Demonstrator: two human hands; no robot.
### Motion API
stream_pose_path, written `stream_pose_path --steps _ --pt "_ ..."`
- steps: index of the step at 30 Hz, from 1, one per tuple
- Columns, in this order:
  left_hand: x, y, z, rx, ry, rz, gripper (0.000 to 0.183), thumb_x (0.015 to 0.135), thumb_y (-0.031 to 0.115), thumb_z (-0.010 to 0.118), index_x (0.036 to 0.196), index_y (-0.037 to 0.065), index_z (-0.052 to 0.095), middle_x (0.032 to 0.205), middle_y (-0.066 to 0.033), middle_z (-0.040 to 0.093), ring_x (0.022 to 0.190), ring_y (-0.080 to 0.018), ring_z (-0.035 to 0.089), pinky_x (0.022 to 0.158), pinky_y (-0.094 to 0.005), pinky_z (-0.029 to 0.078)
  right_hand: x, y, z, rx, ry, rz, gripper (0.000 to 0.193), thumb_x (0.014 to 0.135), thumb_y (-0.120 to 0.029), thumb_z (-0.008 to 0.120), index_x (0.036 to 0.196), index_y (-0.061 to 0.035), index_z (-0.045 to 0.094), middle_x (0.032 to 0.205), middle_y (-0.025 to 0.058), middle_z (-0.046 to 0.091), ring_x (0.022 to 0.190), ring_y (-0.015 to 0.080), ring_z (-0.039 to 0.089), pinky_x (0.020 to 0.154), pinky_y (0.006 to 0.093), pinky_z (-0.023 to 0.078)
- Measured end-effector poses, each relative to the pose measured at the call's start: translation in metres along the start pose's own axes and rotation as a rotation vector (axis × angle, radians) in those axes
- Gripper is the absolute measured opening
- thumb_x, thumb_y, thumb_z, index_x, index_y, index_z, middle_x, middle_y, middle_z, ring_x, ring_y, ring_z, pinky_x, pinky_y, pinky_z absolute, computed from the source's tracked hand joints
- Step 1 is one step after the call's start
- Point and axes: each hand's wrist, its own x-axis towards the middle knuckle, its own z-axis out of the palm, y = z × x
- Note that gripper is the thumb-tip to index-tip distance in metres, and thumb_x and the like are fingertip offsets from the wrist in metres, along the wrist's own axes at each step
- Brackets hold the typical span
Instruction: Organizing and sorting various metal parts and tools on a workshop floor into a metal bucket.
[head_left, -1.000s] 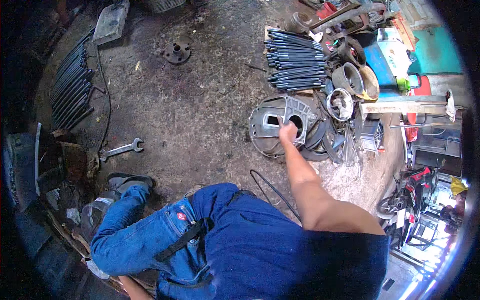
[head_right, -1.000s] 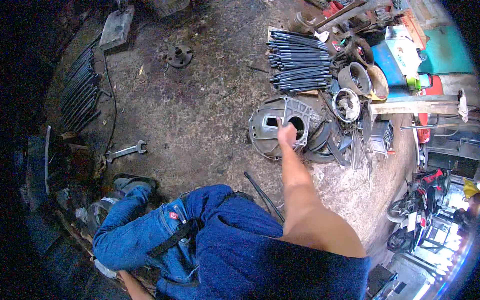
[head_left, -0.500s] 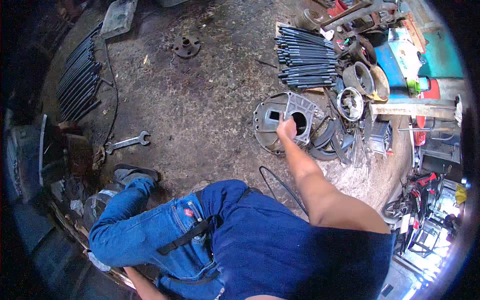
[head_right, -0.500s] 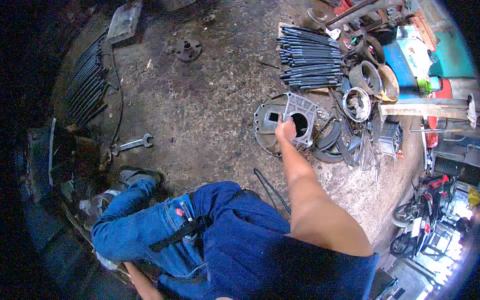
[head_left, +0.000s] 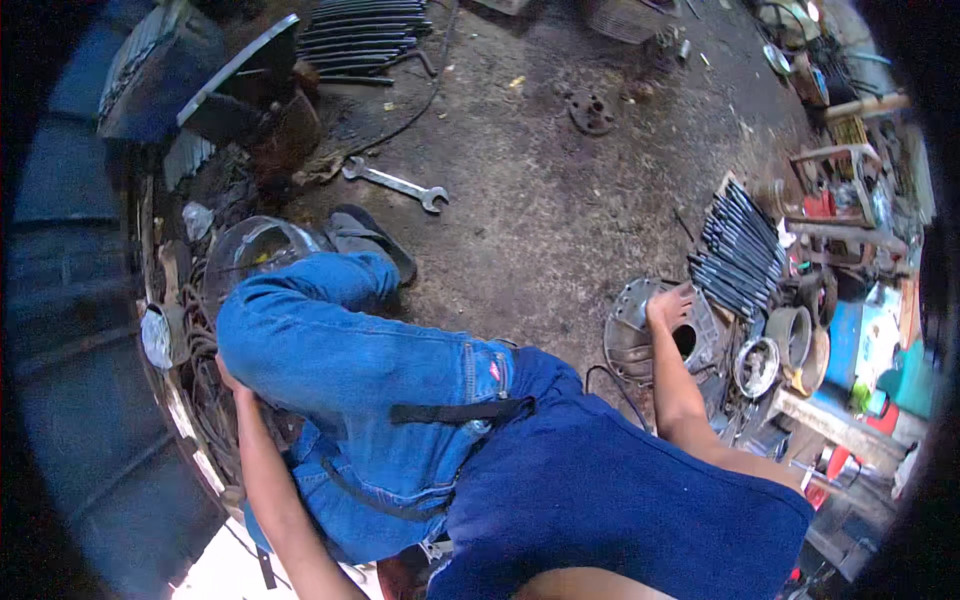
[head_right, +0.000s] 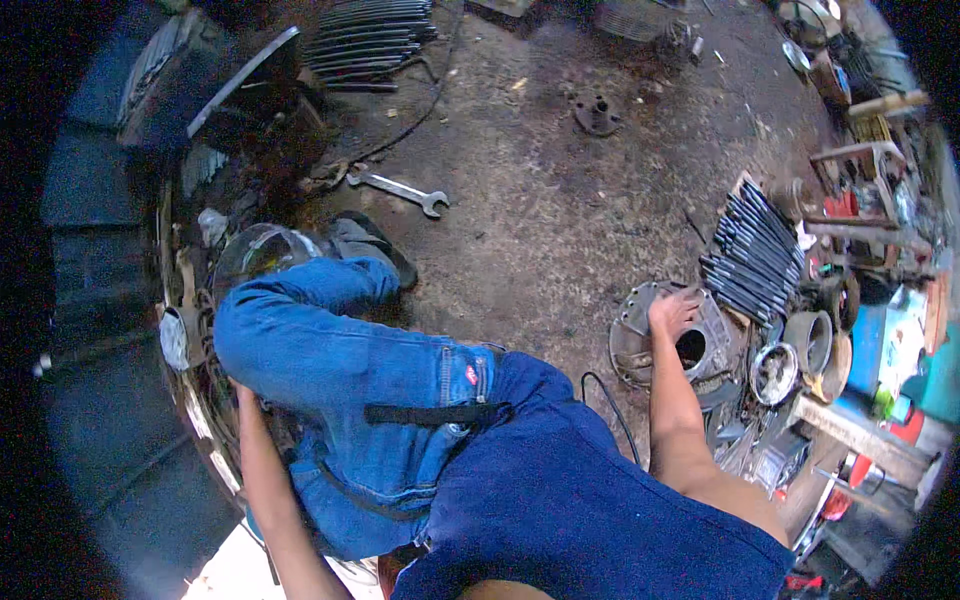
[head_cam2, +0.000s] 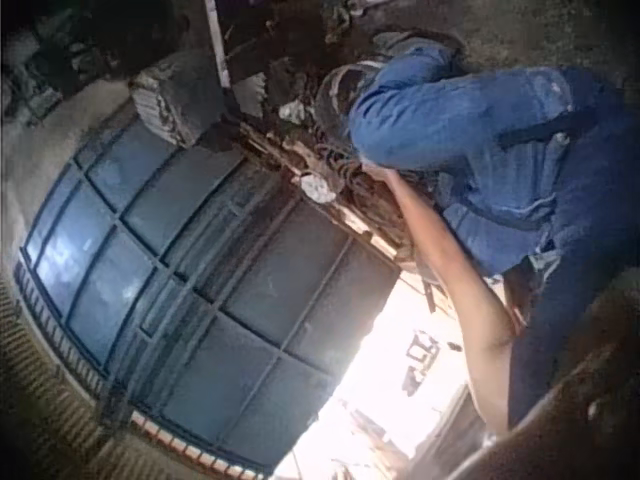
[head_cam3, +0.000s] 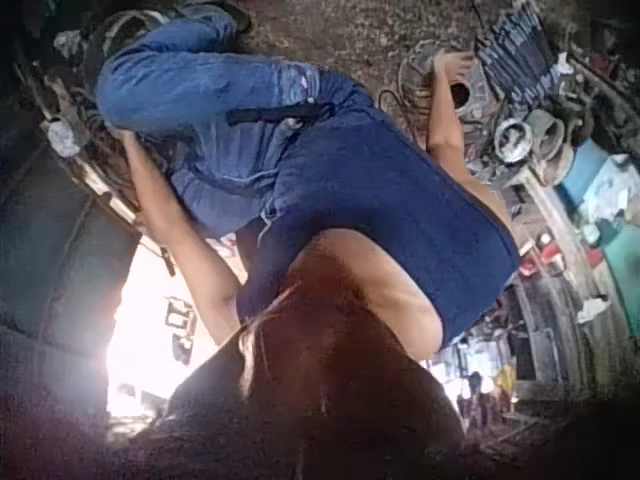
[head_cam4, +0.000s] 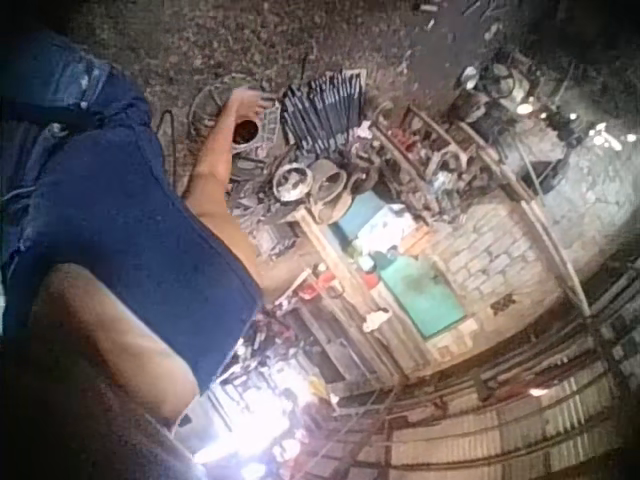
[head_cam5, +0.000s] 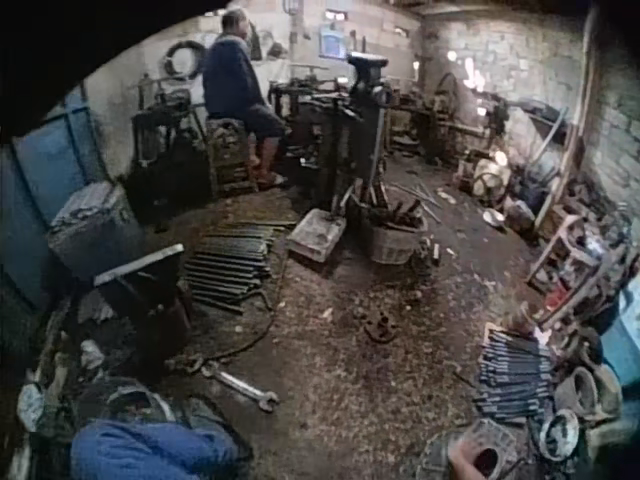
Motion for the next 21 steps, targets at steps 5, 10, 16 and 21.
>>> stream_pose_path --steps 5,10,16,21 --pt "0.001 0.091 -0.022 0.044 -0.235 -0.173 0.05 0.086 0.043 0.053 0.122 0.009 0.058 0.101 -0.0245 0.065 0.098 -0.0434 0.061 0.081 -0.0523 0.047 0.037 -0.098 0.016 0.403 -0.521 -0.843 0.053 0.083 -0.036 0.065 0.121 -0.0007 0.056 0.108 0.0239 0.064 0.101 0.0355 0.062 0.087 0.0401 0.049" --pt "0.001 0.12 -0.075 0.036 -0.302 -0.291 0.057 0.09 0.051 0.048 0.12 0.004 0.058 0.106 -0.0272 0.063 0.102 -0.0441 0.059 0.087 -0.0505 0.046 -0.038 -0.252 0.007 0.05 -0.684 -1.32 0.045 0.084 -0.034 0.065 0.117 -0.0047 0.059 0.104 0.0192 0.067 0.095 0.0344 0.064 0.082 0.0395 0.051" --pt "0.017 0.103 -0.157 -0.044 -0.295 -0.23 0.054 0.089 0.049 0.051 0.117 0.003 0.061 0.107 -0.0262 0.063 0.104 -0.0416 0.058 0.089 -0.0455 0.045 -0.141 -0.379 -0.03 0.043 -0.747 -1.539 0.041 0.083 -0.034 0.064 0.11 -0.0032 0.063 0.103 0.0201 0.066 0.095 0.0326 0.065 0.08 0.0402 0.05" --pt "0.04 0.052 -0.198 -0.175 -0.359 -0.1 0.051 0.088 0.037 0.06 0.12 -0.003 0.057 0.11 -0.0249 0.063 0.102 -0.0386 0.061 0.088 -0.0411 0.047 -0.196 -0.46 -0.054 0.044 -0.856 -1.572 0.042 0.081 -0.037 0.066 0.107 -0.0033 0.063 0.098 0.0199 0.067 0.091 0.0303 0.065 0.078 0.0391 0.049"
